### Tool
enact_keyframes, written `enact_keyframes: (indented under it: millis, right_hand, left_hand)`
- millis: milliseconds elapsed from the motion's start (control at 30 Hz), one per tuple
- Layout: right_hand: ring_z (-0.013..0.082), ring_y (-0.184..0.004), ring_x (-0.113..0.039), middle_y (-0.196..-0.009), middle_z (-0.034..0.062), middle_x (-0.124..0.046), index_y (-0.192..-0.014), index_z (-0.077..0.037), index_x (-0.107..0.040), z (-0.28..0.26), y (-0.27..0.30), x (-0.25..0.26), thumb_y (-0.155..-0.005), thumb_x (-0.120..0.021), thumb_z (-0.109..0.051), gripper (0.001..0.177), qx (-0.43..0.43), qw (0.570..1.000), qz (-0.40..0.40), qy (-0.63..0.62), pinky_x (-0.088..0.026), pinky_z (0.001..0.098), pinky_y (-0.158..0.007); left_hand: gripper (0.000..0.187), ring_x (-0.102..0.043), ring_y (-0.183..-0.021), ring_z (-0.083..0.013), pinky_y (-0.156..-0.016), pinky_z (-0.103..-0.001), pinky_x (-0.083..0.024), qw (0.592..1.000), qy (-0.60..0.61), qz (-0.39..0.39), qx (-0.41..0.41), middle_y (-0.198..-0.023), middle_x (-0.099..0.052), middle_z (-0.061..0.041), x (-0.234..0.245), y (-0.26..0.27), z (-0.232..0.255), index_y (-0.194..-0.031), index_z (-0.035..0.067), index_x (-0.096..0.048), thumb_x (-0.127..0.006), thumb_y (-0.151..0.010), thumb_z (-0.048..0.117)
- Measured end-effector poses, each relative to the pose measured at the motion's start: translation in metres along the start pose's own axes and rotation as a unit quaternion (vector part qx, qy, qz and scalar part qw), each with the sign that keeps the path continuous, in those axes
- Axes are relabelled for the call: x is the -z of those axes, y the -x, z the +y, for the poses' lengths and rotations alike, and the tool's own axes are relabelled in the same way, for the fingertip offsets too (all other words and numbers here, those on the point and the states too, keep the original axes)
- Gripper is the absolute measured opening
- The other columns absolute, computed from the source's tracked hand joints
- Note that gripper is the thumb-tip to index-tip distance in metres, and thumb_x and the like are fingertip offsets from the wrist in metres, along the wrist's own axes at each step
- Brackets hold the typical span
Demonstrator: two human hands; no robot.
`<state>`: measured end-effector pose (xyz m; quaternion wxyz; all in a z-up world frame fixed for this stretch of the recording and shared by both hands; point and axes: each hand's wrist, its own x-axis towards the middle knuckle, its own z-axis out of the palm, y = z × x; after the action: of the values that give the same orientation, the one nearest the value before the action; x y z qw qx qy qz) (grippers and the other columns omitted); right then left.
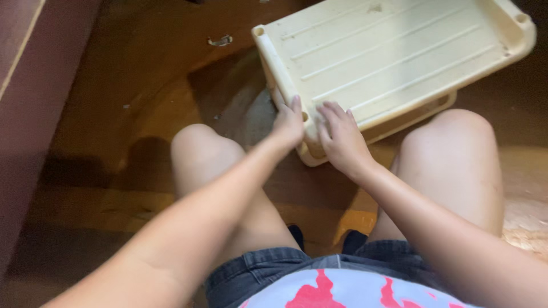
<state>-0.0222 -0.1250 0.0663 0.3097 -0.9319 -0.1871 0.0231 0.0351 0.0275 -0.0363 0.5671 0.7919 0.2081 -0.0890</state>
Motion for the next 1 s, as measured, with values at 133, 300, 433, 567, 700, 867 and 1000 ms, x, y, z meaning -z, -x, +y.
enact_keyframes:
  millis: [133,300,433,567,700,867,1000]
  right_hand:
    - [0.0381,-0.148,-0.039,-0.167,0.0266,-0.032,-0.143,-0.004,-0.055,0.01,0.039,0.016,-0.098,-0.048,-0.013,0.047,-0.071,0.996,-0.018,-0.041,-0.033,0.0404,-0.121]
    - [0.0374,-0.144,-0.038,-0.152,0.0322,-0.04,-0.151,0.009,-0.031,0.013,0.049,0.031,-0.1,-0.051,-0.021,0.063,-0.274,0.938,0.061,-0.202,-0.031,0.0389,-0.116]
    - [0.0384,-0.135,-0.056,-0.138,0.0314,-0.061,-0.141,0.01,-0.048,0.022,0.021,0.036,-0.102,-0.047,-0.026,0.053,-0.406,0.856,0.021,-0.318,-0.042,0.0415,-0.113]
    - [0.0309,-0.135,-0.053,-0.138,0.0222,-0.057,-0.141,0.004,-0.04,0.044,0.007,0.039,-0.095,-0.053,-0.01,0.049,-0.392,0.852,0.057,-0.343,-0.041,0.0406,-0.113]
    - [0.0292,-0.124,-0.062,-0.137,0.0211,-0.059,-0.149,-0.003,-0.034,0.085,0.0,0.055,-0.089,-0.043,0.012,0.063,-0.308,0.906,0.082,-0.277,-0.054,0.0373,-0.104]
    - [0.0301,-0.134,-0.061,-0.156,0.0158,-0.053,-0.162,-0.01,-0.038,0.128,-0.027,0.094,-0.102,-0.042,0.007,0.062,-0.376,0.918,-0.004,-0.124,-0.047,0.0378,-0.114]
    - [0.0312,-0.141,-0.042,-0.164,0.0132,-0.03,-0.162,-0.011,-0.021,0.146,-0.041,0.103,-0.089,-0.048,0.019,0.084,-0.325,0.936,-0.01,-0.134,-0.037,0.0346,-0.116]
  left_hand:
    - [0.053,-0.065,-0.114,-0.036,-0.096,-0.048,-0.052,0.958,0.259,-0.102,0.062,-0.127,-0.065,-0.024,0.016,-0.055,0.0,-0.136,-0.005,-0.046,-0.053,-0.098,0.031]
    - [0.043,-0.062,-0.115,-0.0305,-0.099,-0.042,-0.056,0.853,0.46,-0.135,0.205,-0.129,-0.062,-0.019,0.04,-0.105,-0.001,-0.134,-0.003,-0.053,-0.067,-0.096,0.012]
    - [0.04,-0.062,-0.114,-0.0283,-0.098,-0.041,-0.053,0.863,0.453,-0.126,0.184,-0.128,-0.064,-0.016,0.031,-0.076,-0.003,-0.133,-0.002,-0.055,-0.065,-0.098,0.015]
    - [0.038,-0.06,-0.112,-0.025,-0.096,-0.047,-0.05,0.908,0.36,-0.091,0.196,-0.126,-0.061,-0.009,0.022,-0.013,0.007,-0.134,0.011,-0.048,-0.054,-0.1,0.026]
    - [0.042,-0.058,-0.117,-0.0262,-0.098,-0.049,-0.047,0.941,0.267,-0.154,0.141,-0.13,-0.061,-0.011,-0.005,0.051,0.02,-0.135,0.004,-0.049,-0.053,-0.104,0.033]
    - [0.052,-0.047,-0.135,-0.0273,-0.106,-0.047,-0.042,0.877,0.355,-0.285,0.151,-0.15,-0.052,-0.011,-0.034,0.1,0.029,-0.142,0.008,-0.048,-0.041,-0.104,0.041]
    - [0.046,-0.043,-0.138,-0.0329,-0.109,-0.052,-0.042,0.845,0.416,-0.249,0.224,-0.154,-0.048,-0.013,-0.035,0.095,0.011,-0.143,0.008,-0.044,-0.041,-0.101,0.025]
